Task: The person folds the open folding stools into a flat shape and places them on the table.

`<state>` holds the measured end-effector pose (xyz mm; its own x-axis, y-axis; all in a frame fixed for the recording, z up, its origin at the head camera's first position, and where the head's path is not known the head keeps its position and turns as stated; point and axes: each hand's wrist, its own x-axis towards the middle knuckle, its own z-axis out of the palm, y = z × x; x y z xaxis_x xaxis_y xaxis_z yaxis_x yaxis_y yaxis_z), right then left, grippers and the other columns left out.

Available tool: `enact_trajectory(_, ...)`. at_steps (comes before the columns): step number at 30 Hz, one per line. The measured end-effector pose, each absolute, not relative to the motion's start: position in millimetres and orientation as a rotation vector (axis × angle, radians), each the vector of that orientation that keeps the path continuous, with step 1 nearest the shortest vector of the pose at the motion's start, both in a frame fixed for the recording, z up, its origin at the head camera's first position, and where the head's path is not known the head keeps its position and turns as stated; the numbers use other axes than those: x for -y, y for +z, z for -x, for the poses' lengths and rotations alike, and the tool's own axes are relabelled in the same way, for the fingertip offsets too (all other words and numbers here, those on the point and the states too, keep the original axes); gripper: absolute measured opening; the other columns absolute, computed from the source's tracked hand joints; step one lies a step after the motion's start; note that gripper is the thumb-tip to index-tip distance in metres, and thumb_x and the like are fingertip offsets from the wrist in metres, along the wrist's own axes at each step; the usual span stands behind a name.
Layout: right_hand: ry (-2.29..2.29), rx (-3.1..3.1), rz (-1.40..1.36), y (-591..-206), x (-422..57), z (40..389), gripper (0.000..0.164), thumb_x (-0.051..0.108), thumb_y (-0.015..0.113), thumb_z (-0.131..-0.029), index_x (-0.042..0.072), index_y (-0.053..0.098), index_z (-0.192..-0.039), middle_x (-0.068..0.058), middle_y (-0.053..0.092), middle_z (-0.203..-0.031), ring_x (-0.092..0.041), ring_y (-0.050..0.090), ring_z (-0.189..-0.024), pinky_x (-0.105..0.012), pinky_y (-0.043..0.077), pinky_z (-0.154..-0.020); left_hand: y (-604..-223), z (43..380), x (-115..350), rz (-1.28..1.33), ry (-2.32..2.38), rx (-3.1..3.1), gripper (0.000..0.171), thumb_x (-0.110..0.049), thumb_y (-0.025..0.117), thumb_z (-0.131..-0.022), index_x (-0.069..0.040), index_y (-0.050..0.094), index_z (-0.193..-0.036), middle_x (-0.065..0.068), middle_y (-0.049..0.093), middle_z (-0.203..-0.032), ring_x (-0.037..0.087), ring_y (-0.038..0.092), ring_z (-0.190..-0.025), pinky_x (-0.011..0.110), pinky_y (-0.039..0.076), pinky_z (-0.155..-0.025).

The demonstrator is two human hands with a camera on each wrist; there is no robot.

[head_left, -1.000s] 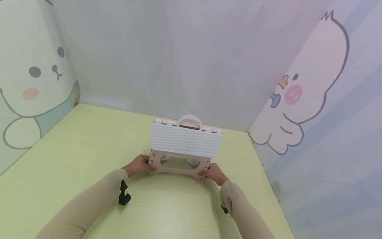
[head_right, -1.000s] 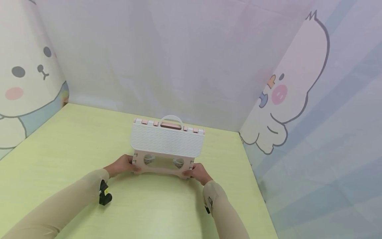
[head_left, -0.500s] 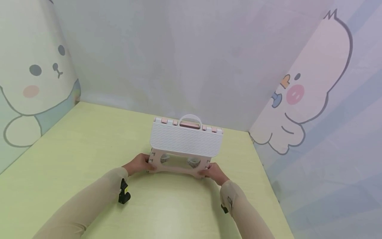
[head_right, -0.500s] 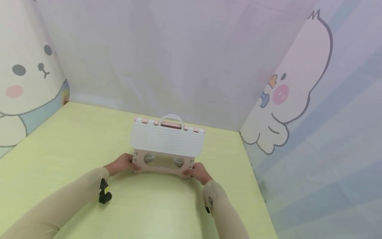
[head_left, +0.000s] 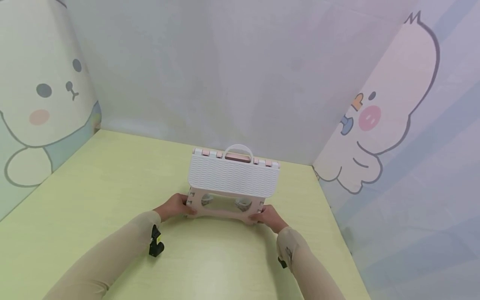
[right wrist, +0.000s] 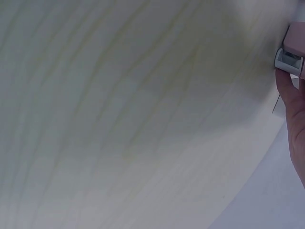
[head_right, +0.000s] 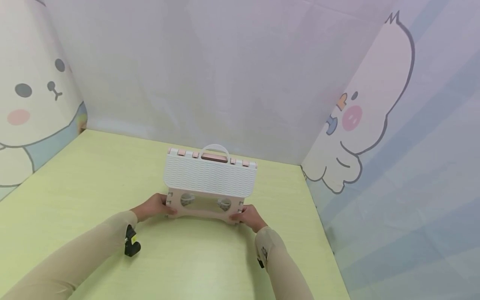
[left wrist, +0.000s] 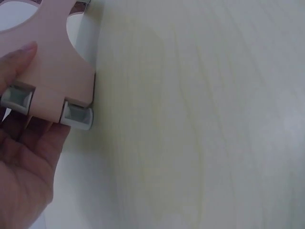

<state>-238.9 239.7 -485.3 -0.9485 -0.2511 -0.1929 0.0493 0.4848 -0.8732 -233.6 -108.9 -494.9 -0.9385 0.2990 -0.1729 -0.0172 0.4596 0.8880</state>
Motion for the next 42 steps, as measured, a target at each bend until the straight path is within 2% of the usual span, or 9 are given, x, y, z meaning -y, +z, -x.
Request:
enact_trajectory(9, -1.453, -2.431, 0.178, -484, -239, 239, 0.033, 0.004, 0.074, -0.076, -0.01, 0.067, -0.104, -0.015, 0.07, -0.102, -0.013, 0.062, -0.081, -0.036, 0.053, -0.074, -492, 233, 110, -0.247, 1.471, -2.414, 0.038, -0.009, 0.076, -0.079, 0.007, 0.066, -0.112, 0.016, 0.069, -0.105, 0.02, 0.062, -0.086, 0.037, 0.051, -0.078)
enact_trajectory(20, -1.465, -2.405, 0.253, -458, -232, 224, 0.031, -0.001, 0.07, -0.077, -0.016, 0.063, -0.103, -0.018, 0.07, -0.1, -0.013, 0.062, -0.082, -0.046, 0.052, -0.079, -491, 233, 110, -0.22, 1.475, -2.416, 0.038, -0.01, 0.078, -0.078, 0.005, 0.067, -0.111, 0.015, 0.069, -0.105, 0.019, 0.061, -0.085, 0.035, 0.05, -0.078)
enact_trajectory(30, -1.459, -2.428, 0.192, -484, -239, 239, 0.032, 0.005, 0.075, -0.074, -0.01, 0.067, -0.102, -0.015, 0.07, -0.1, -0.014, 0.062, -0.082, -0.035, 0.053, -0.073, -493, 235, 110, -0.224, 1.459, -2.421, 0.038, -0.01, 0.077, -0.078, 0.006, 0.067, -0.111, 0.016, 0.069, -0.106, 0.02, 0.062, -0.088, 0.038, 0.05, -0.081)
enact_trajectory(36, -1.458, -2.423, 0.199, -485, -239, 239, 0.032, 0.006, 0.075, -0.074, -0.01, 0.067, -0.101, -0.015, 0.07, -0.1, -0.016, 0.063, -0.083, -0.036, 0.053, -0.073, -494, 234, 110, -0.249, 1.462, -2.42, 0.038, -0.009, 0.076, -0.078, 0.007, 0.066, -0.111, 0.017, 0.069, -0.105, 0.02, 0.062, -0.088, 0.04, 0.05, -0.081)
enact_trajectory(42, -1.452, -2.432, 0.215, -476, -237, 232, 0.031, 0.005, 0.074, -0.076, -0.011, 0.066, -0.102, -0.014, 0.071, -0.099, -0.012, 0.061, -0.08, -0.036, 0.052, -0.073, -495, 233, 110, -0.256, 1.464, -2.423, 0.038, -0.01, 0.077, -0.077, 0.006, 0.067, -0.11, 0.016, 0.069, -0.105, 0.02, 0.062, -0.088, 0.04, 0.05, -0.082)
